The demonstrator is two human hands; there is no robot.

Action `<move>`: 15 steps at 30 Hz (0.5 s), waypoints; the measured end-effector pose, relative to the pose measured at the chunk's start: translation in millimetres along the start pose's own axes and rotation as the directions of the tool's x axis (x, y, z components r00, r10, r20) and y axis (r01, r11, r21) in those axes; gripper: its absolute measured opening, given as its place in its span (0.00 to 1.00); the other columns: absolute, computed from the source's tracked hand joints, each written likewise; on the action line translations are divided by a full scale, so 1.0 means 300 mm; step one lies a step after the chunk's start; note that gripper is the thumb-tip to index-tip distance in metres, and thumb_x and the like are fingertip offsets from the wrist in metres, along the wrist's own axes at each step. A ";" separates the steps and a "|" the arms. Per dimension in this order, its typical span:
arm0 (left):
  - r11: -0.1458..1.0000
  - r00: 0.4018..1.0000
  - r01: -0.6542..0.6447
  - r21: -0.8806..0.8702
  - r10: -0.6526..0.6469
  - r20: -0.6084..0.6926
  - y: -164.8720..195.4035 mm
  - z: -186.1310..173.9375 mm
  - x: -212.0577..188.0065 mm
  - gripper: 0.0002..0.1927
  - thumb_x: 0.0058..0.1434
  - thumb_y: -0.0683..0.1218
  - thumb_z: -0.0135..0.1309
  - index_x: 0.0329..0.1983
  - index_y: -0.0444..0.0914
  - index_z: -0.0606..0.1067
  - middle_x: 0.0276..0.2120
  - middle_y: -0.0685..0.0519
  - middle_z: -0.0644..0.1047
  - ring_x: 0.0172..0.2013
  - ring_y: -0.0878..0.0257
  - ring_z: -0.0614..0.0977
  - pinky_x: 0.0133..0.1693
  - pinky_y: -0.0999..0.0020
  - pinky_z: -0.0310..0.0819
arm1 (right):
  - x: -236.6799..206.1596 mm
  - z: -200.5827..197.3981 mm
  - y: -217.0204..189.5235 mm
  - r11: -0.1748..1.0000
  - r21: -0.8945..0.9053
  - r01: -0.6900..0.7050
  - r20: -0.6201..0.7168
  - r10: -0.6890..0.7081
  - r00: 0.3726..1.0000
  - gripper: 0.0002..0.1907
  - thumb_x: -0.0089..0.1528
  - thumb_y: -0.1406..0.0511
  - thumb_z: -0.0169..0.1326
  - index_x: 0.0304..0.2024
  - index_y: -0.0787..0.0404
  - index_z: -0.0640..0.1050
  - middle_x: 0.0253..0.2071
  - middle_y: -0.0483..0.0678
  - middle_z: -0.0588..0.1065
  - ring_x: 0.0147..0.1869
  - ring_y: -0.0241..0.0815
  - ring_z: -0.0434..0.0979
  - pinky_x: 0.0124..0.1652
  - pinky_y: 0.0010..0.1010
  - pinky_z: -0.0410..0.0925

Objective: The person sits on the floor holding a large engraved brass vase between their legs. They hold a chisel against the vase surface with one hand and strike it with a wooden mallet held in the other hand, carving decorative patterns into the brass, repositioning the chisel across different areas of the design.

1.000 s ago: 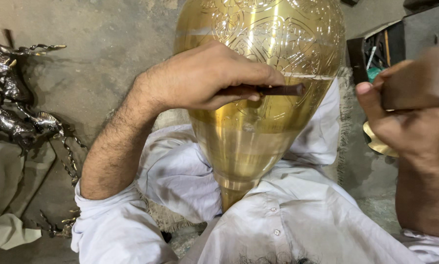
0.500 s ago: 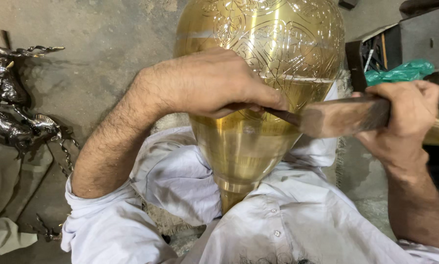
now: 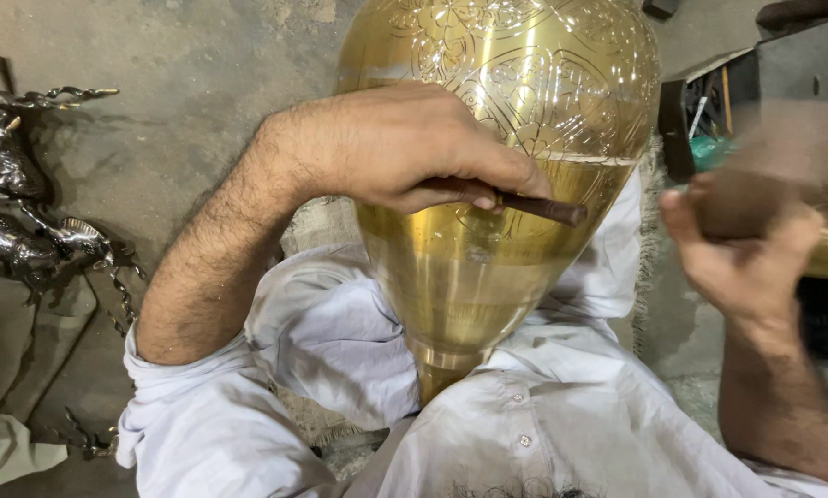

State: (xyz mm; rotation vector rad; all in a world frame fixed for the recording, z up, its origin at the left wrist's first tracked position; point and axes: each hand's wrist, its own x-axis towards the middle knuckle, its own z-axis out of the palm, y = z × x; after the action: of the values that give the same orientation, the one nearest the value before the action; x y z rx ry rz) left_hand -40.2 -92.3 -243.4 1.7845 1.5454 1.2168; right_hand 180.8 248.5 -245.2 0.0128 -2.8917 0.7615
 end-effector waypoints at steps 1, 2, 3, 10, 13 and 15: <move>1.000 1.000 0.008 0.000 -0.008 0.005 0.000 0.000 -0.005 0.17 0.71 0.49 0.55 0.62 0.47 0.73 0.42 0.52 0.83 0.41 0.49 0.84 0.38 0.51 0.76 | -0.005 -0.009 0.003 0.995 -0.051 0.084 -0.011 -0.084 0.996 0.14 0.69 0.70 0.68 0.49 0.64 0.74 0.44 0.51 0.78 0.42 0.44 0.79 0.43 0.31 0.73; 1.000 1.000 0.016 0.002 -0.016 0.010 0.002 0.002 -0.009 0.17 0.71 0.49 0.54 0.62 0.47 0.73 0.41 0.53 0.83 0.40 0.49 0.84 0.37 0.51 0.76 | -0.009 -0.017 0.007 0.992 -0.067 0.105 -0.009 -0.106 0.994 0.13 0.70 0.71 0.67 0.48 0.64 0.74 0.43 0.52 0.78 0.41 0.44 0.78 0.43 0.31 0.73; 1.000 1.000 0.010 -0.005 -0.010 -0.015 0.002 0.006 -0.013 0.18 0.71 0.48 0.55 0.63 0.47 0.73 0.42 0.53 0.83 0.41 0.50 0.84 0.38 0.52 0.76 | -0.013 -0.029 0.010 0.988 -0.083 0.127 -0.007 -0.128 0.992 0.12 0.70 0.72 0.67 0.48 0.64 0.74 0.43 0.52 0.77 0.41 0.44 0.77 0.42 0.30 0.73; 1.000 0.981 0.000 0.012 0.003 -0.193 -0.004 0.059 -0.053 0.19 0.72 0.47 0.57 0.65 0.43 0.73 0.50 0.52 0.83 0.46 0.53 0.86 0.47 0.57 0.81 | 0.016 -0.155 0.053 0.987 -0.158 -0.010 0.199 0.041 0.979 0.16 0.69 0.69 0.64 0.54 0.69 0.72 0.43 0.52 0.73 0.40 0.41 0.78 0.39 0.27 0.71; 0.999 0.964 0.025 0.022 -0.018 -0.265 -0.013 0.090 -0.077 0.21 0.73 0.46 0.57 0.67 0.41 0.72 0.52 0.51 0.83 0.47 0.55 0.86 0.49 0.58 0.82 | 0.066 -0.115 0.115 0.996 -0.048 -0.069 0.155 0.076 0.985 0.14 0.72 0.67 0.63 0.52 0.69 0.73 0.42 0.51 0.76 0.43 0.40 0.78 0.44 0.29 0.71; 0.997 0.941 0.077 0.000 -0.073 -0.331 -0.017 0.116 -0.097 0.21 0.73 0.46 0.57 0.69 0.41 0.71 0.50 0.51 0.83 0.47 0.58 0.87 0.51 0.60 0.84 | 0.139 -0.058 0.176 0.936 0.224 -0.271 0.180 0.234 0.955 0.12 0.73 0.63 0.60 0.51 0.64 0.74 0.43 0.45 0.78 0.46 0.35 0.78 0.48 0.27 0.72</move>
State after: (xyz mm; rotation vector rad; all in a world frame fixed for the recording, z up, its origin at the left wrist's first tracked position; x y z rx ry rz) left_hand -12.3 -112.1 -273.6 1.5702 1.7891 1.5319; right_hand 139.7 304.4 -249.9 -0.2927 -2.9531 1.2123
